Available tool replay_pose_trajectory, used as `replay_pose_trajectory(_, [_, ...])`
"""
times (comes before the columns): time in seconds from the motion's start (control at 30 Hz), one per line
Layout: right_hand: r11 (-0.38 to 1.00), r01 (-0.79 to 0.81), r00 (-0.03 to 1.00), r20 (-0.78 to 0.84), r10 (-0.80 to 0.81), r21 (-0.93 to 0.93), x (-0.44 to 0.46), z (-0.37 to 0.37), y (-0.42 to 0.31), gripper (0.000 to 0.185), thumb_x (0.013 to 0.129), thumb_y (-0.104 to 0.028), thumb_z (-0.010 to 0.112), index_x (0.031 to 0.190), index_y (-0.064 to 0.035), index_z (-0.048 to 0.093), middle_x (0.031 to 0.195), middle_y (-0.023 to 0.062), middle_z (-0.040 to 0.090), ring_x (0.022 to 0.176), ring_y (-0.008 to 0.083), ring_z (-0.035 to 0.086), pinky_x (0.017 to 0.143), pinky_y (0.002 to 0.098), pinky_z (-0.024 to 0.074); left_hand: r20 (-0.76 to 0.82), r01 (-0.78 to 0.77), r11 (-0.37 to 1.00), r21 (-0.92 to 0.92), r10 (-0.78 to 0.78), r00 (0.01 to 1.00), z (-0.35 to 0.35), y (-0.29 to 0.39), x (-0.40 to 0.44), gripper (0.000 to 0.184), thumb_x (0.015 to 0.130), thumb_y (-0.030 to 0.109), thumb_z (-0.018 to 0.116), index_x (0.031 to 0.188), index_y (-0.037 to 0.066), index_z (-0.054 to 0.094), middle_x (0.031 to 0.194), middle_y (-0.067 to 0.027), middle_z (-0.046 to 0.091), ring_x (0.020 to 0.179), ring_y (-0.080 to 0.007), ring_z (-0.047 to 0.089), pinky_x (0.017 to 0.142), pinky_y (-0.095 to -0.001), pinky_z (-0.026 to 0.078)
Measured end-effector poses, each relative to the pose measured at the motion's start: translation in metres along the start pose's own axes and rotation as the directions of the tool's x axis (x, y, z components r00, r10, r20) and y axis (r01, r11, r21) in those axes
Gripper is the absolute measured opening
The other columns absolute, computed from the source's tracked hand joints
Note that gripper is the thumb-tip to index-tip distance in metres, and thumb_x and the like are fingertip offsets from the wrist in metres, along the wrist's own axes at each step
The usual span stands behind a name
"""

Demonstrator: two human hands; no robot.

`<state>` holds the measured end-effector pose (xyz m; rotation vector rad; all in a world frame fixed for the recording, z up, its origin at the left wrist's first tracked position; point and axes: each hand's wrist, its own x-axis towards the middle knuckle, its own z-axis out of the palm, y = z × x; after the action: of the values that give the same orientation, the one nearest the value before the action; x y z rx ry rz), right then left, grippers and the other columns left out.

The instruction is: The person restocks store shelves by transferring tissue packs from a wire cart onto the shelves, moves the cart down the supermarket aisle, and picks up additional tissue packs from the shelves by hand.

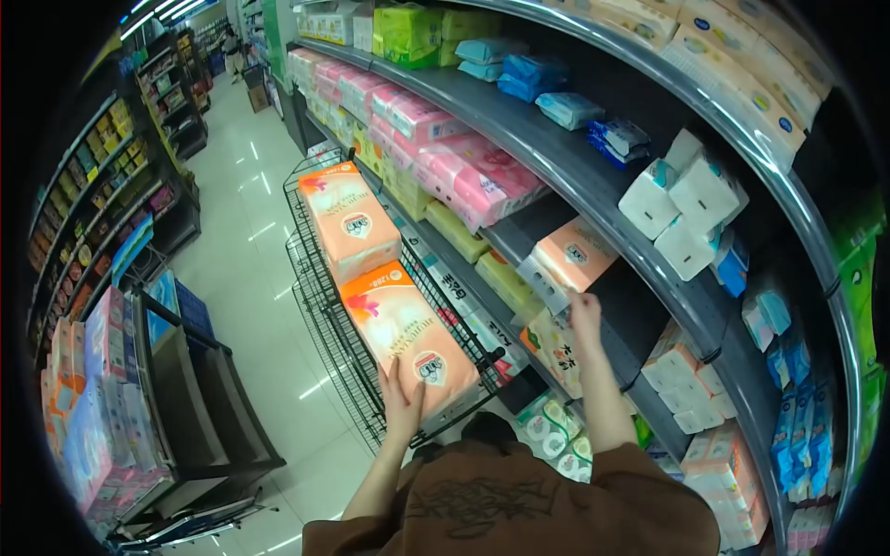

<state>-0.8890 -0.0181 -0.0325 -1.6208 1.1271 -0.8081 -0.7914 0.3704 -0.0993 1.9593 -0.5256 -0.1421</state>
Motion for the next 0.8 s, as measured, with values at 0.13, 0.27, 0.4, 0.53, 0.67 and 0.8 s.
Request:
replay_pose_trajectory(0.13, [0.902, -0.432, 0.902, -0.002, 0.432, 0.019, 0.062, -0.016, 0.009, 0.045, 0.090, -0.046, 0.063, 0.085, -0.0017, 0.060, 0.076, 0.0106, 0.060, 0.057, 0.0186, 0.053, 0.052, 0.0329, 0.0447, -0.023, 0.000, 1.000, 0.000, 0.001, 1.000, 0.001, 0.007, -0.003, 0.068, 0.090, 0.022, 0.065, 0.147, 0.003, 0.031, 0.153, -0.0324, 0.014, 0.140, -0.0472, 0.024, 0.114, -0.0474, 0.026])
replay_pose_trajectory(0.27, [0.860, -0.493, 0.838, 0.338, 0.429, 0.132, 0.099, -0.024, 0.033, 0.046, 0.098, -0.039, 0.054, 0.062, -0.0125, 0.046, 0.059, 0.0015, 0.050, 0.055, 0.0150, 0.051, 0.053, 0.0284, 0.0454, -0.025, -0.002, 1.000, 0.024, 0.003, 1.000, -0.002, 0.004, -0.003, 0.067, 0.090, 0.022, 0.066, 0.146, 0.003, 0.033, 0.152, -0.0318, 0.015, 0.140, -0.0465, 0.025, 0.114, -0.0471, 0.028])
replay_pose_trajectory(0.4, [0.935, -0.223, 0.926, 0.359, 0.115, 0.275, 0.072, -0.022, 0.000, 0.041, 0.100, -0.028, 0.052, 0.063, -0.0119, 0.044, 0.060, 0.0005, 0.050, 0.055, 0.0140, 0.051, 0.055, 0.0276, 0.0437, -0.009, 0.028, 1.000, -0.005, -0.029, 1.000, -0.005, 0.001, -0.007, 0.067, 0.089, 0.021, 0.066, 0.145, 0.004, 0.034, 0.152, -0.0307, 0.016, 0.140, -0.0456, 0.026, 0.114, -0.0464, 0.028])
replay_pose_trajectory(0.53, [0.865, -0.066, 0.943, 0.313, -0.108, 0.497, -0.002, -0.031, -0.070, 0.036, 0.099, -0.019, 0.052, 0.064, -0.0112, 0.043, 0.061, 0.0006, 0.050, 0.055, 0.0120, 0.050, 0.054, 0.0275, 0.0415, -0.055, 0.016, 1.000, -0.024, -0.017, 0.998, -0.010, 0.004, -0.020, 0.057, 0.090, 0.017, 0.064, 0.140, 0.004, 0.041, 0.151, -0.0285, 0.019, 0.139, -0.0434, 0.027, 0.113, -0.0461, 0.028])
replay_pose_trajectory(0.67, [0.778, -0.015, 0.913, 0.326, -0.245, 0.627, -0.051, -0.060, -0.094, 0.032, 0.097, -0.015, 0.051, 0.066, -0.0069, 0.052, 0.058, 0.0010, 0.049, 0.053, 0.0120, 0.050, 0.052, 0.0266, 0.0404, -0.155, -0.124, 0.992, 0.010, 0.124, 0.980, -0.020, 0.037, -0.027, 0.039, 0.092, 0.013, 0.061, 0.127, 0.003, 0.051, 0.145, -0.0214, 0.036, 0.130, -0.0352, 0.043, 0.103, -0.0413, 0.041])
replay_pose_trajectory(0.8, [0.854, -0.069, 0.854, 0.473, -0.217, 0.516, -0.118, -0.066, -0.122, 0.027, 0.094, -0.015, 0.053, 0.078, 0.0010, 0.068, 0.069, 0.0071, 0.067, 0.052, 0.0092, 0.055, 0.051, 0.0231, 0.0431, 0.144, 0.232, 0.725, -0.649, -0.183, 0.973, -0.023, 0.064, -0.013, 0.028, 0.101, 0.019, 0.048, 0.121, 0.000, 0.052, 0.122, -0.0150, 0.057, 0.097, -0.0223, 0.061, 0.078, -0.0303, 0.050])
